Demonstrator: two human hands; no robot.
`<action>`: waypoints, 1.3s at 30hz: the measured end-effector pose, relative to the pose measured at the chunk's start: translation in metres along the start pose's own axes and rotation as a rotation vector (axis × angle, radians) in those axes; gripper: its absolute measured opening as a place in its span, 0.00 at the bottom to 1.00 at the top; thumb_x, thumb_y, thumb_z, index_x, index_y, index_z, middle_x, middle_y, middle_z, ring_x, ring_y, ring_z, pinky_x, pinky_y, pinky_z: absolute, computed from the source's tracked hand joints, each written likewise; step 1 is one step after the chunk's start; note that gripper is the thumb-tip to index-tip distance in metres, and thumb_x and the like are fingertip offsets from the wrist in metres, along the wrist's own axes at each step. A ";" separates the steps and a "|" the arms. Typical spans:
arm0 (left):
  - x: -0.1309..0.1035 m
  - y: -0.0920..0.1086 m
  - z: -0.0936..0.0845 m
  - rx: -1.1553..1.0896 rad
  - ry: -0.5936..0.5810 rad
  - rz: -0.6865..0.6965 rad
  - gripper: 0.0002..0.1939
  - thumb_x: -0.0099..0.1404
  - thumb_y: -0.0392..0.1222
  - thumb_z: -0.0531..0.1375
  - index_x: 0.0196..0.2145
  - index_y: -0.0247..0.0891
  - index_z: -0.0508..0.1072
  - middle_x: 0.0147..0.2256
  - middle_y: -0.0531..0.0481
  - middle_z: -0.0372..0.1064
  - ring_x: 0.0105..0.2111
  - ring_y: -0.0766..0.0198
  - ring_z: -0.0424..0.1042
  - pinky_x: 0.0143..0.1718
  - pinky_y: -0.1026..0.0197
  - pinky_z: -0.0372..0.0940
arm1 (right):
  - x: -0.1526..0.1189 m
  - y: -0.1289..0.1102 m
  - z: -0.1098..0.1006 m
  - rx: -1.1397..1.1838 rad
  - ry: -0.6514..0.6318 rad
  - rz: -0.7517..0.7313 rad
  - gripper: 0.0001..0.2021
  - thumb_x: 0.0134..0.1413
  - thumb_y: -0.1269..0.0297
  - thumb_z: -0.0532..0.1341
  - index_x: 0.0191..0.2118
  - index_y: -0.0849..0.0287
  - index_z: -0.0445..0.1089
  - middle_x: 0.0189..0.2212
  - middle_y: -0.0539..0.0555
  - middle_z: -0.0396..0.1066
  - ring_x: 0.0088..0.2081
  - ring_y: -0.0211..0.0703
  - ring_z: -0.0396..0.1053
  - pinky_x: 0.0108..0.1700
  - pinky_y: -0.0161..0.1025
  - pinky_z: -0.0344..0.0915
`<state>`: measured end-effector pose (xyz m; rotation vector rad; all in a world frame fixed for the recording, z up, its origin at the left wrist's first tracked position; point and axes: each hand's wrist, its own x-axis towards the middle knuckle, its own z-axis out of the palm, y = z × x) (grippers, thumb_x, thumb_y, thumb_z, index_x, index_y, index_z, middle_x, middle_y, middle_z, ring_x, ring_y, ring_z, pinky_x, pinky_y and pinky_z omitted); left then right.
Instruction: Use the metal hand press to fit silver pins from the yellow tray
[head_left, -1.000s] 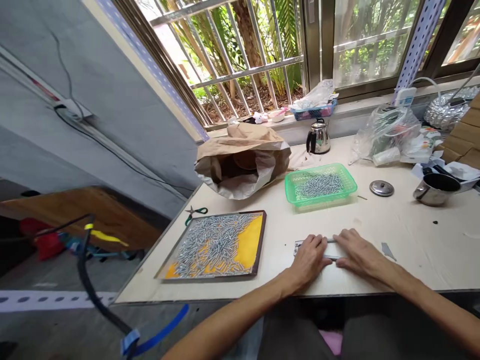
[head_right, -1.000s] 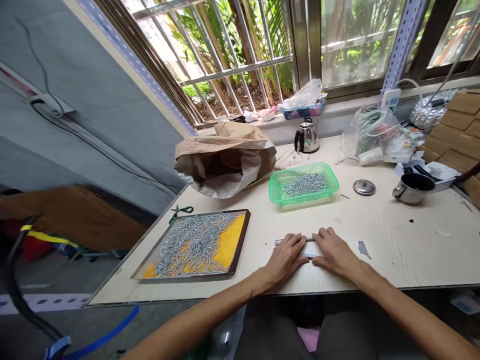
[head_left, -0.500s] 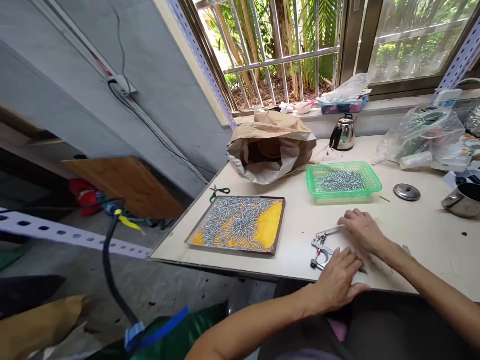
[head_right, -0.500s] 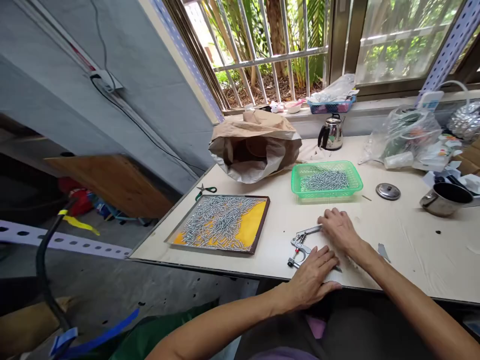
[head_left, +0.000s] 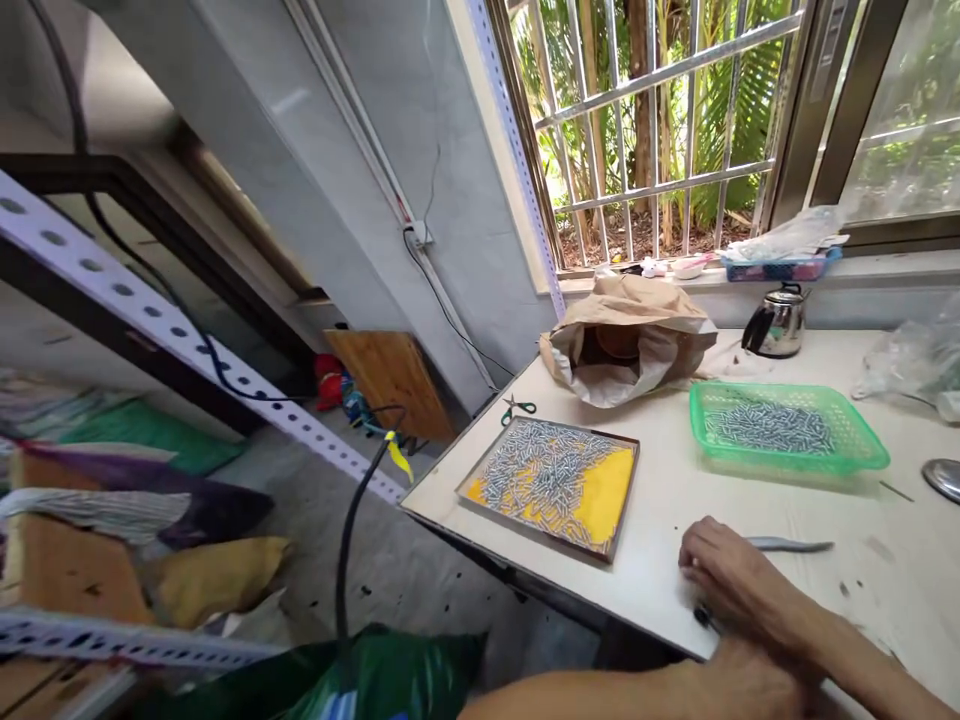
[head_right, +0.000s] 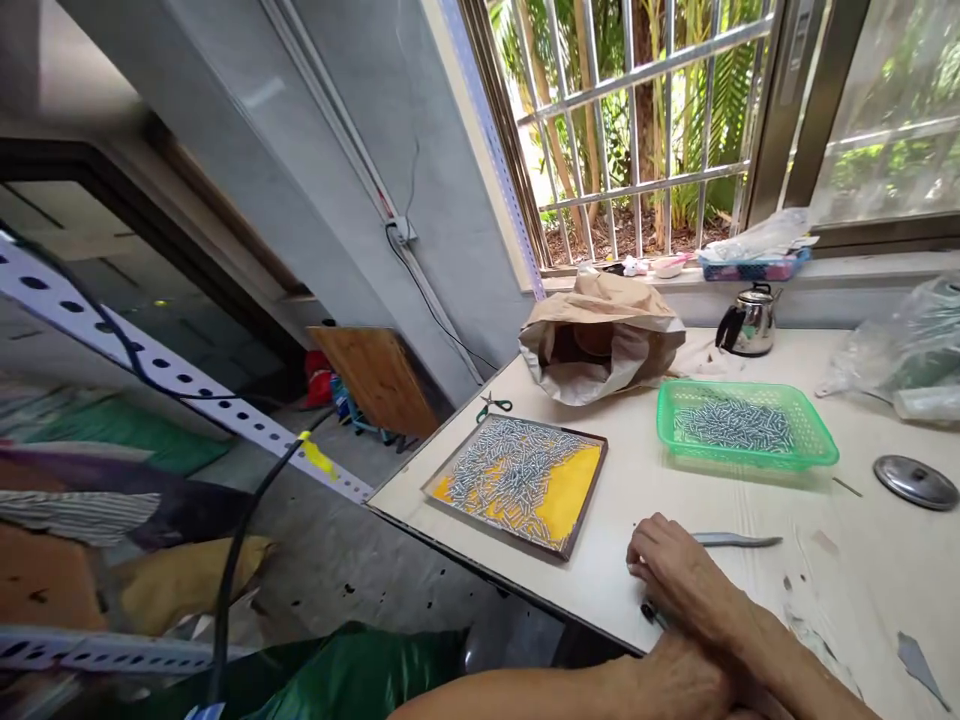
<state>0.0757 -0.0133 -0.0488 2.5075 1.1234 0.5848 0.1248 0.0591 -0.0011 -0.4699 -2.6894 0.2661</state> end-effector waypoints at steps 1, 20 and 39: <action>0.000 -0.001 -0.001 0.009 0.007 0.037 0.38 0.64 0.61 0.53 0.62 0.32 0.53 0.56 0.38 0.62 0.54 0.47 0.64 0.54 0.54 0.60 | 0.004 0.002 -0.008 0.048 0.083 0.034 0.09 0.58 0.74 0.52 0.32 0.55 0.67 0.29 0.51 0.69 0.32 0.41 0.66 0.34 0.37 0.63; -0.024 -0.188 -0.141 0.474 0.129 -0.714 0.08 0.64 0.30 0.54 0.32 0.34 0.74 0.36 0.43 0.69 0.42 0.54 0.65 0.41 0.56 0.60 | -0.119 0.028 0.000 -0.098 0.173 0.332 0.11 0.59 0.64 0.54 0.46 0.48 0.69 0.36 0.53 0.72 0.37 0.46 0.72 0.38 0.41 0.71; -0.035 -0.050 -0.093 -0.869 0.025 -0.937 0.20 0.48 0.52 0.64 0.31 0.31 0.74 0.21 0.54 0.65 0.19 0.72 0.59 0.21 0.67 0.54 | -0.102 -0.010 -0.007 -0.364 0.106 0.333 0.13 0.58 0.79 0.51 0.28 0.58 0.64 0.24 0.50 0.63 0.27 0.41 0.55 0.34 0.40 0.49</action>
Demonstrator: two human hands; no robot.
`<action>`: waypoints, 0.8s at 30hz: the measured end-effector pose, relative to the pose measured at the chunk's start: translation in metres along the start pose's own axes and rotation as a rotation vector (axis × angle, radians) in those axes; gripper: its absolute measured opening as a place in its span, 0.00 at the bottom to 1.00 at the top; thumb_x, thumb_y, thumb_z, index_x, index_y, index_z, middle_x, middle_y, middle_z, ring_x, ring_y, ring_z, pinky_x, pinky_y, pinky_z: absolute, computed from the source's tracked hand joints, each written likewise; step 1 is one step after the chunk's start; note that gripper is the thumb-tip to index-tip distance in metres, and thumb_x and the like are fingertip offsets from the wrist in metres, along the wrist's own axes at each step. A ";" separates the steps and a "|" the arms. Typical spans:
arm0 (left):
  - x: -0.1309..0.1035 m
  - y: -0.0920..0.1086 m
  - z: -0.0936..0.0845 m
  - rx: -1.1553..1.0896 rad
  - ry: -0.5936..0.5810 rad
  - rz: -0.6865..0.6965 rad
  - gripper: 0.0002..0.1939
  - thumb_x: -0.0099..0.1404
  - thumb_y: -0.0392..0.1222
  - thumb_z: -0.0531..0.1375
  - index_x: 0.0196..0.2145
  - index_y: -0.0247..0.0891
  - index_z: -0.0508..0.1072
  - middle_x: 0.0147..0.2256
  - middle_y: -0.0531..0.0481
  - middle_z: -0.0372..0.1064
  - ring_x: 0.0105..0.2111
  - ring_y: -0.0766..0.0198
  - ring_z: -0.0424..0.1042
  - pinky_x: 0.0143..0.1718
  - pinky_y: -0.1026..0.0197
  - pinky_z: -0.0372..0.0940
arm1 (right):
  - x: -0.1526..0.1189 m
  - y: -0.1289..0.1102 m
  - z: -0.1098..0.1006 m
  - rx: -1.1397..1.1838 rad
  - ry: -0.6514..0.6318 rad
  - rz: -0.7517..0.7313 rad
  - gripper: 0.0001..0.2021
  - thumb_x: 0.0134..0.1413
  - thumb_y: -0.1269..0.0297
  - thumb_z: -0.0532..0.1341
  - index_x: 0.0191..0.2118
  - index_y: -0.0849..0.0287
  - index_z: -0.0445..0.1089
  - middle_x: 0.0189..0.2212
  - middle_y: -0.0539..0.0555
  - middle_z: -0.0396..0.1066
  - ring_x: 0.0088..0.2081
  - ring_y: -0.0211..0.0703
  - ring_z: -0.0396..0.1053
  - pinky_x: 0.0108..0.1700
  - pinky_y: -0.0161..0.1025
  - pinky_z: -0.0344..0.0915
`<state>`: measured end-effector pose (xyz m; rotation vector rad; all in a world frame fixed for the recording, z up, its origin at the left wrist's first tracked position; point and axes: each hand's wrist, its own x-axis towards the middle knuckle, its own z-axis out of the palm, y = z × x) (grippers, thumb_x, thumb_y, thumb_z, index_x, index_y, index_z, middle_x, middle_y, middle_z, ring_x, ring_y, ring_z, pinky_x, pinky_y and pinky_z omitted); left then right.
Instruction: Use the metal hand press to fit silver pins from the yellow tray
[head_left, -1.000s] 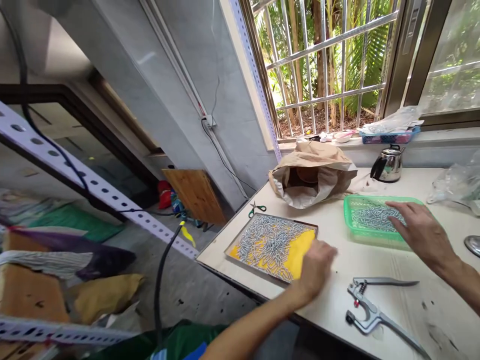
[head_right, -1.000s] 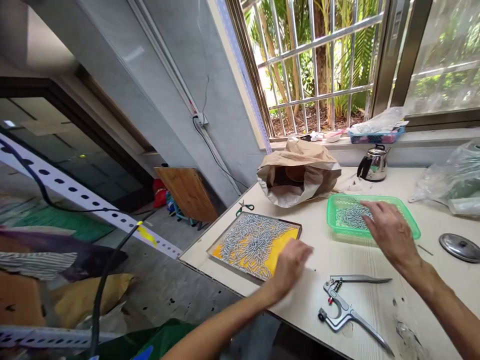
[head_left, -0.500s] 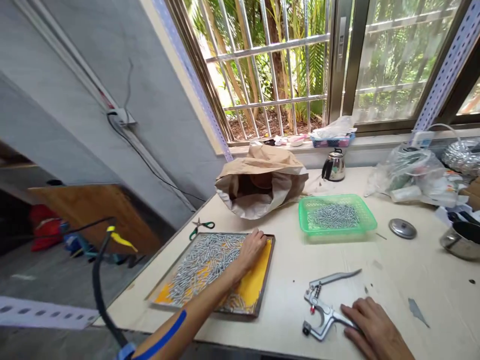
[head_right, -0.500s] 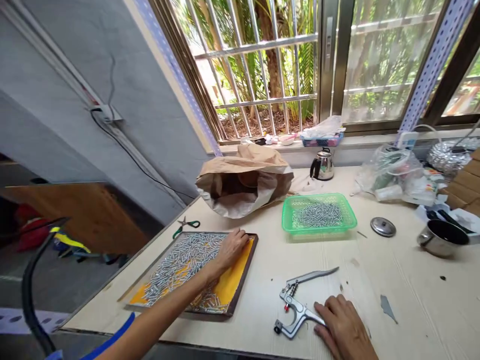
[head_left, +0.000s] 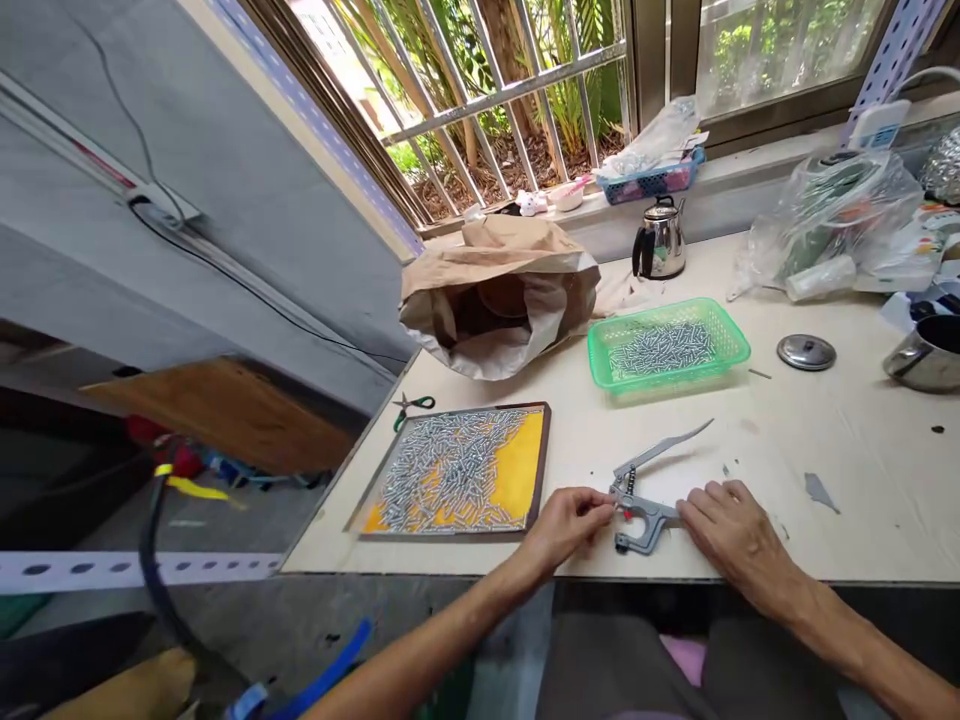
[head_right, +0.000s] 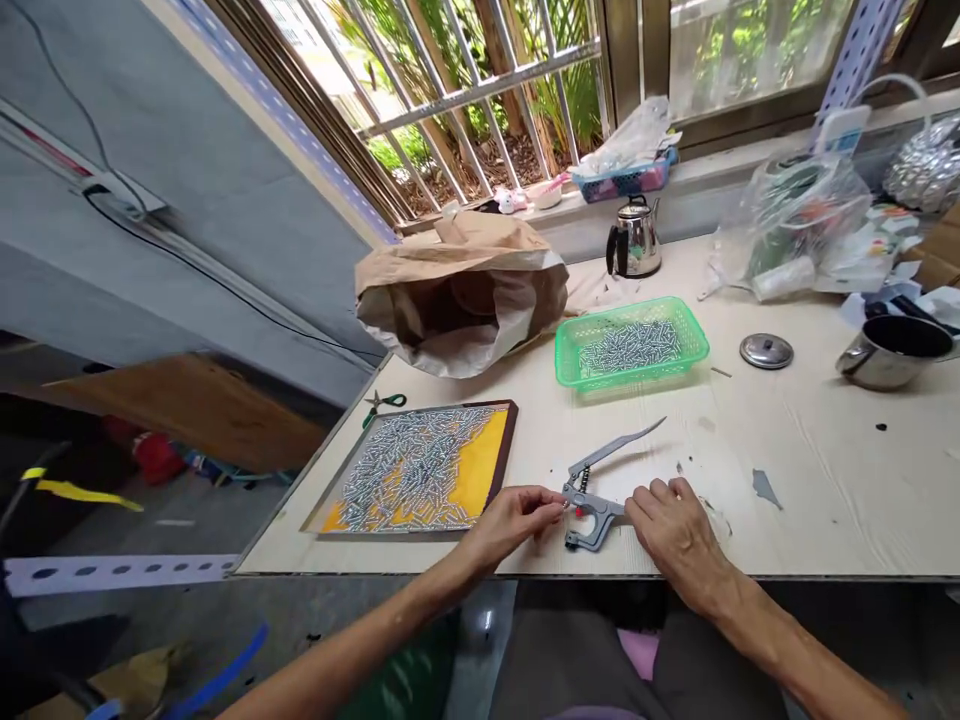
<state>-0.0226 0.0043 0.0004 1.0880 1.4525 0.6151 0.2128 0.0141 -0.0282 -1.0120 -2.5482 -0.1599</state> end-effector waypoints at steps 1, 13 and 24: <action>0.000 -0.004 0.005 -0.024 0.005 -0.025 0.20 0.47 0.53 0.64 0.30 0.31 0.74 0.20 0.55 0.64 0.18 0.72 0.59 0.20 0.67 0.54 | 0.001 -0.002 -0.004 -0.031 0.010 -0.013 0.12 0.58 0.80 0.51 0.28 0.58 0.65 0.24 0.51 0.63 0.28 0.41 0.55 0.35 0.41 0.49; -0.001 -0.011 0.024 -0.076 0.055 -0.232 0.18 0.47 0.51 0.67 0.26 0.32 0.70 0.13 0.59 0.60 0.13 0.74 0.57 0.16 0.69 0.54 | 0.003 -0.006 -0.011 -0.115 0.106 -0.056 0.12 0.58 0.79 0.53 0.28 0.59 0.67 0.23 0.51 0.64 0.29 0.43 0.56 0.37 0.42 0.50; 0.001 0.002 0.023 0.157 -0.090 -0.466 0.10 0.54 0.36 0.61 0.19 0.35 0.65 0.09 0.58 0.60 0.11 0.72 0.60 0.14 0.71 0.58 | 0.003 0.000 -0.001 0.009 -0.035 -0.051 0.08 0.50 0.77 0.60 0.26 0.57 0.65 0.24 0.50 0.66 0.29 0.43 0.59 0.34 0.42 0.51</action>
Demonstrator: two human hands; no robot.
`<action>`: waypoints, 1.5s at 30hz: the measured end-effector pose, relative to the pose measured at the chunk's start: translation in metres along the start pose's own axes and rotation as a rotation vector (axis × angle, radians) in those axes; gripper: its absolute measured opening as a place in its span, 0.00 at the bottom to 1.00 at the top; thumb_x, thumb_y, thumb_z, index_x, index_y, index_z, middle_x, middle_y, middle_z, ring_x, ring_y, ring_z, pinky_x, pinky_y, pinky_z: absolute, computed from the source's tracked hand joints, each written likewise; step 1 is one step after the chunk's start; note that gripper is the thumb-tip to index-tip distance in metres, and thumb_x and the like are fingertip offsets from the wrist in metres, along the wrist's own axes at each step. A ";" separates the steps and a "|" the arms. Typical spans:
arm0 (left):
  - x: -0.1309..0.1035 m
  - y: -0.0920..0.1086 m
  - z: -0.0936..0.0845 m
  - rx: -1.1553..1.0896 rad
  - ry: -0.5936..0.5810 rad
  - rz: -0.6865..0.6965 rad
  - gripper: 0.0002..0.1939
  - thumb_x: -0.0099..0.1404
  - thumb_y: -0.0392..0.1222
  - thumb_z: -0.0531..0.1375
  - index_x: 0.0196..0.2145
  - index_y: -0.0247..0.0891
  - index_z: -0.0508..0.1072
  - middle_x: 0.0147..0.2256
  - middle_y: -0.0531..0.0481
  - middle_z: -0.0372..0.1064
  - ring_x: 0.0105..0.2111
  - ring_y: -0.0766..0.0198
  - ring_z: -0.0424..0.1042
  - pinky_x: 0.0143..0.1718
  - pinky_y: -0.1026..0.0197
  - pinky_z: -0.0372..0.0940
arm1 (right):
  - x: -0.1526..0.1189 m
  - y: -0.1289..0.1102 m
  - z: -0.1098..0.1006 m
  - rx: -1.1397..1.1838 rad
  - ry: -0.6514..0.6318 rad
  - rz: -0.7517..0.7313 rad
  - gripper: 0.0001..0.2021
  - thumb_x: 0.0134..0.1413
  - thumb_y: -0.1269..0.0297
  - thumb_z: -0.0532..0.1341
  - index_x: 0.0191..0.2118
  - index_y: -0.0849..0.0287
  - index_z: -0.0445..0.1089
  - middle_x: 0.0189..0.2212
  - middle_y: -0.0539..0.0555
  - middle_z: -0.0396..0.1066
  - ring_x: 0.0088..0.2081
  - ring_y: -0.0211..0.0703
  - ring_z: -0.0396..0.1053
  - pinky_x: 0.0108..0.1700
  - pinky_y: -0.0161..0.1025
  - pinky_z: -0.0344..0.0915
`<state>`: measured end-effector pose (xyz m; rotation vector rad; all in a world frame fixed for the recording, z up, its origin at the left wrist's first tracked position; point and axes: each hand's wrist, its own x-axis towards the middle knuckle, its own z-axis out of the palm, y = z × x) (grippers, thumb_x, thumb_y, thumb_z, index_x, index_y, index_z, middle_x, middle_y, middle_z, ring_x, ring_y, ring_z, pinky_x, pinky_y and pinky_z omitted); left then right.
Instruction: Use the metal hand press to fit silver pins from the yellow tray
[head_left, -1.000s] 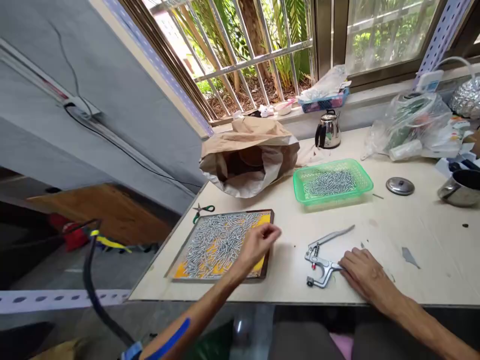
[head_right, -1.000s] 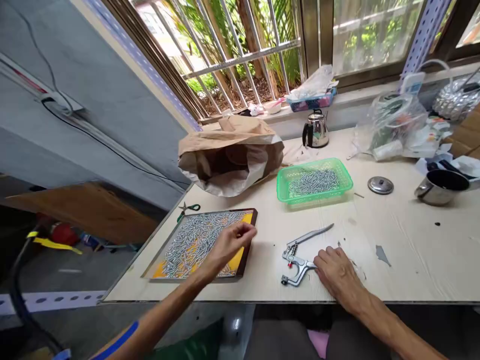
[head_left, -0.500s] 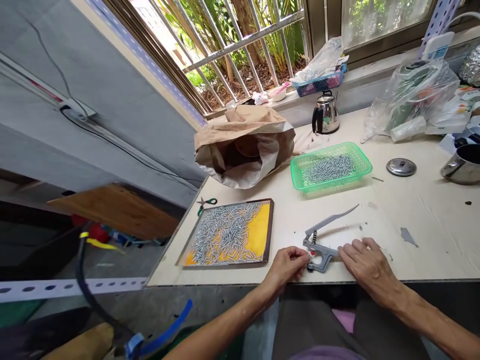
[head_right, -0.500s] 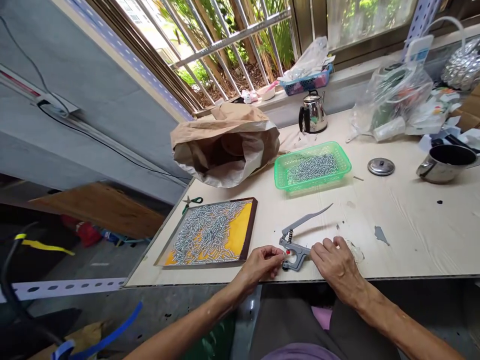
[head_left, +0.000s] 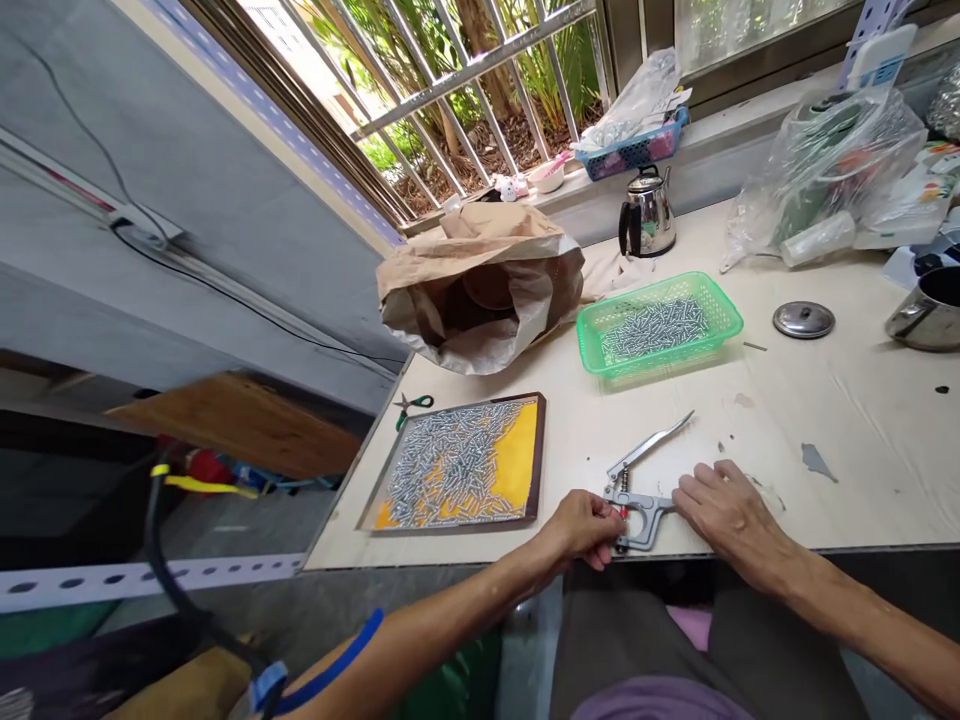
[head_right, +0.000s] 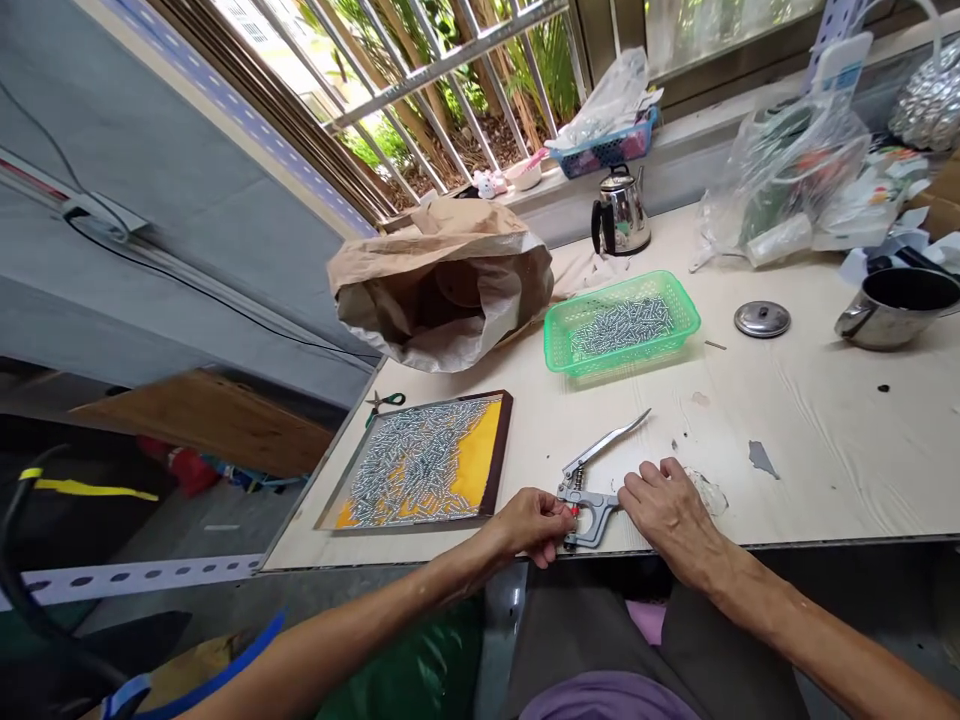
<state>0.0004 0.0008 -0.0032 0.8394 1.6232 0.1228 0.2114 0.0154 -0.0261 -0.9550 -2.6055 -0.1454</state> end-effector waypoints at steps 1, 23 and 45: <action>-0.001 -0.001 0.000 -0.015 0.002 -0.004 0.10 0.54 0.36 0.62 0.19 0.35 0.66 0.09 0.58 0.60 0.11 0.71 0.61 0.14 0.71 0.59 | 0.000 0.002 0.000 0.036 -0.048 0.008 0.06 0.51 0.74 0.61 0.27 0.57 0.65 0.26 0.50 0.68 0.31 0.43 0.61 0.35 0.42 0.52; -0.008 -0.008 0.008 -0.114 0.057 -0.014 0.15 0.51 0.48 0.65 0.25 0.33 0.69 0.10 0.58 0.59 0.10 0.72 0.58 0.13 0.70 0.57 | 0.027 0.032 -0.008 0.178 -0.325 0.093 0.43 0.31 0.50 0.72 0.54 0.67 0.61 0.45 0.64 0.68 0.45 0.56 0.64 0.47 0.48 0.61; 0.022 0.033 0.022 1.028 0.234 1.016 0.35 0.58 0.44 0.63 0.58 0.36 0.53 0.50 0.39 0.63 0.46 0.51 0.64 0.48 0.47 0.63 | 0.016 0.037 -0.020 0.179 -0.357 0.134 0.29 0.35 0.55 0.72 0.44 0.61 0.66 0.39 0.58 0.68 0.40 0.51 0.63 0.40 0.44 0.62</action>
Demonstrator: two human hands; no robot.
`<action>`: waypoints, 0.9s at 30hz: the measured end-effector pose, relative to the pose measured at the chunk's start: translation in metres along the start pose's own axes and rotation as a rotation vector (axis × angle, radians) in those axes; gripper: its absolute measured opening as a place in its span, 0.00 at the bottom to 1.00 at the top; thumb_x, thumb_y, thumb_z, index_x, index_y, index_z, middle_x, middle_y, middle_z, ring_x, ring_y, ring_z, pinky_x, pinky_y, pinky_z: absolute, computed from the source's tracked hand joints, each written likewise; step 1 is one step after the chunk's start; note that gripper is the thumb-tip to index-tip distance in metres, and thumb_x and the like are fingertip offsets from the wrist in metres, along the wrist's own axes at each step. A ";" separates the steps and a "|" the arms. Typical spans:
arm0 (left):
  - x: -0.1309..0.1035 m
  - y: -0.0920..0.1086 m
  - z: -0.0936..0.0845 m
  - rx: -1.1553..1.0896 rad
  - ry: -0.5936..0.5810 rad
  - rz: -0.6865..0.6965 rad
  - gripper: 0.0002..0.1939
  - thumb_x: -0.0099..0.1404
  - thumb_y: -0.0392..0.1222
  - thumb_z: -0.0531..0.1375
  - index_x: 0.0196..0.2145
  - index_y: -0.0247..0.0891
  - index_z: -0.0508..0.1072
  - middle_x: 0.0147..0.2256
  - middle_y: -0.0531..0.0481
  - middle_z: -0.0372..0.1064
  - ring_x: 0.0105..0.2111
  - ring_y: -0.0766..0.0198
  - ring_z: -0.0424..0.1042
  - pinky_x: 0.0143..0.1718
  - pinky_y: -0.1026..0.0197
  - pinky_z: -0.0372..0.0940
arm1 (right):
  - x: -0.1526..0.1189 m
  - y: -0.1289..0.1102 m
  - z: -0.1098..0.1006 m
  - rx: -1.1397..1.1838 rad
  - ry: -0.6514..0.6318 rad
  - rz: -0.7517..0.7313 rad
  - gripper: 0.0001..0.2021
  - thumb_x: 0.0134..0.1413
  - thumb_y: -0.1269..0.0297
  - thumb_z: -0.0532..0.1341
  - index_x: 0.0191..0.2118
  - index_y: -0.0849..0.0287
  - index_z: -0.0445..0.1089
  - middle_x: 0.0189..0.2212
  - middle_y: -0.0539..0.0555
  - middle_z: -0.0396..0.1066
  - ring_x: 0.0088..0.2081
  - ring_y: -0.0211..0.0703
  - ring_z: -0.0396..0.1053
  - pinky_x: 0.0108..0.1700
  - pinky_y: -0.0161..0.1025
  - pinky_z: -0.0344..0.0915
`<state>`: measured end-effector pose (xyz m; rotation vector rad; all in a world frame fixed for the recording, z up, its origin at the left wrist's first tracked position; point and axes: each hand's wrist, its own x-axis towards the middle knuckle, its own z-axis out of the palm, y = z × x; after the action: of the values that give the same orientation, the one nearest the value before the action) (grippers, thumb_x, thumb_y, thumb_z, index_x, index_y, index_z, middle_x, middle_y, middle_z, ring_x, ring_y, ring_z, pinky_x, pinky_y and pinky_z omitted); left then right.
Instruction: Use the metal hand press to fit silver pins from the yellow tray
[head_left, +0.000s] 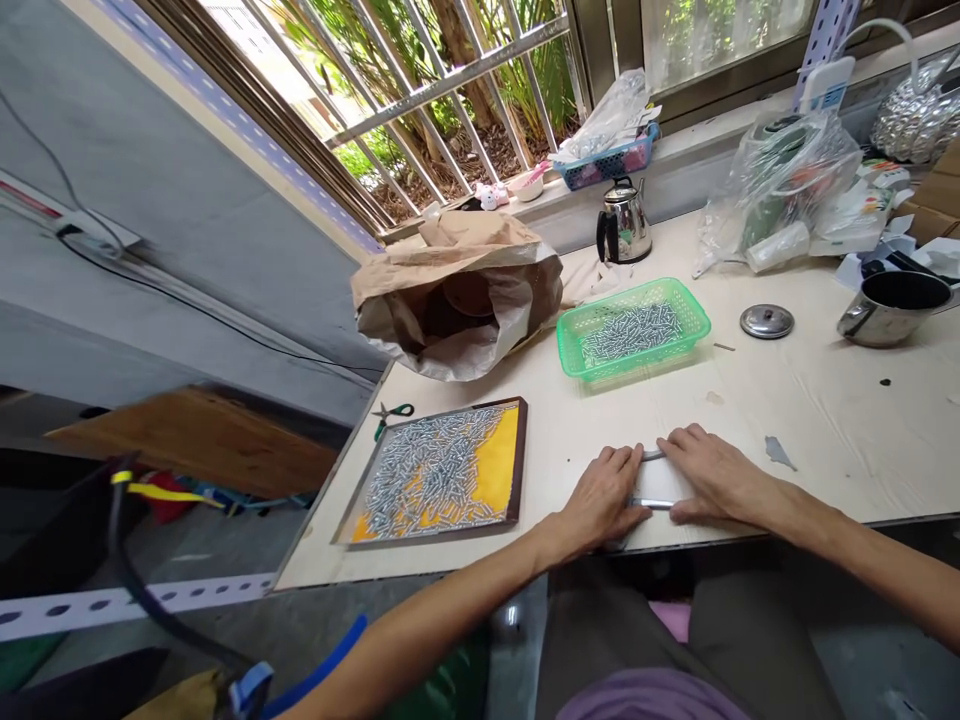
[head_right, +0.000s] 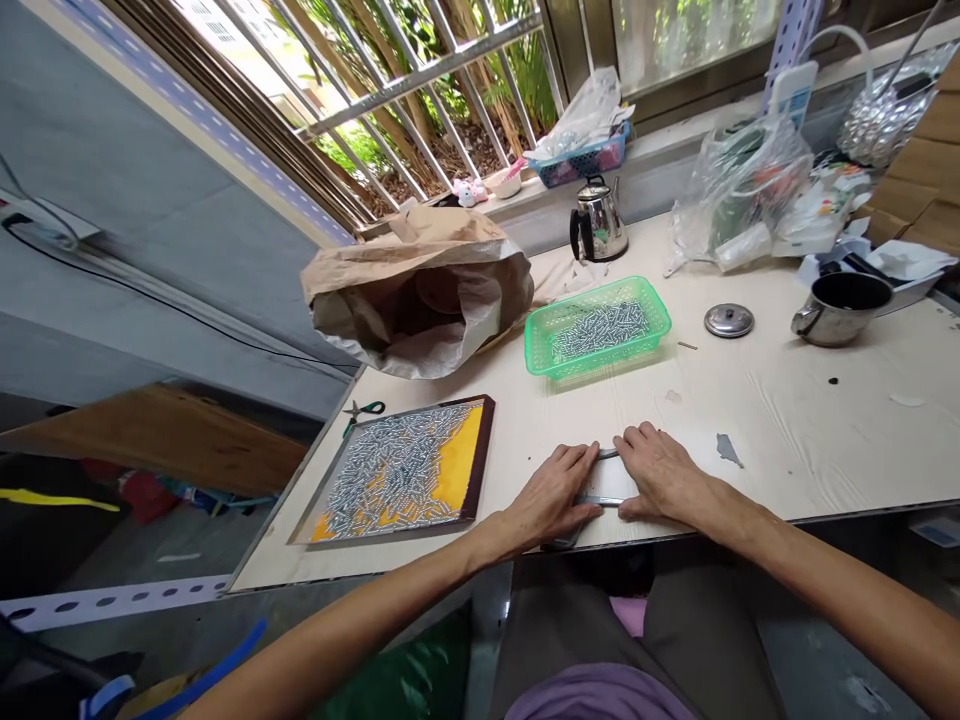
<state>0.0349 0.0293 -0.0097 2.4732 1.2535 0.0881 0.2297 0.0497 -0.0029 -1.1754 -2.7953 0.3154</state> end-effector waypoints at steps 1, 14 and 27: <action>0.001 0.001 -0.001 0.027 -0.009 -0.007 0.34 0.58 0.45 0.63 0.57 0.35 0.54 0.48 0.39 0.64 0.46 0.51 0.64 0.47 0.47 0.63 | -0.002 0.000 0.000 -0.007 0.008 -0.002 0.27 0.36 0.57 0.72 0.43 0.61 0.67 0.38 0.58 0.68 0.40 0.50 0.63 0.40 0.43 0.62; 0.009 0.005 0.007 0.049 0.015 0.003 0.06 0.66 0.42 0.55 0.37 0.37 0.68 0.34 0.46 0.67 0.39 0.56 0.65 0.40 0.54 0.65 | -0.012 0.003 0.020 -0.061 0.232 -0.101 0.07 0.59 0.70 0.55 0.30 0.58 0.67 0.28 0.53 0.65 0.33 0.44 0.62 0.35 0.38 0.58; -0.031 0.058 0.061 -0.174 0.339 0.004 0.23 0.66 0.47 0.55 0.55 0.34 0.61 0.53 0.40 0.65 0.56 0.51 0.62 0.61 0.43 0.54 | 0.032 0.025 -0.012 -0.126 0.101 0.131 0.09 0.58 0.70 0.55 0.31 0.58 0.71 0.33 0.55 0.71 0.37 0.45 0.66 0.40 0.42 0.57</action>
<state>0.0736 -0.0441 -0.0429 2.3740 1.3071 0.6140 0.2263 0.0911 0.0032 -1.3636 -2.6915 0.0876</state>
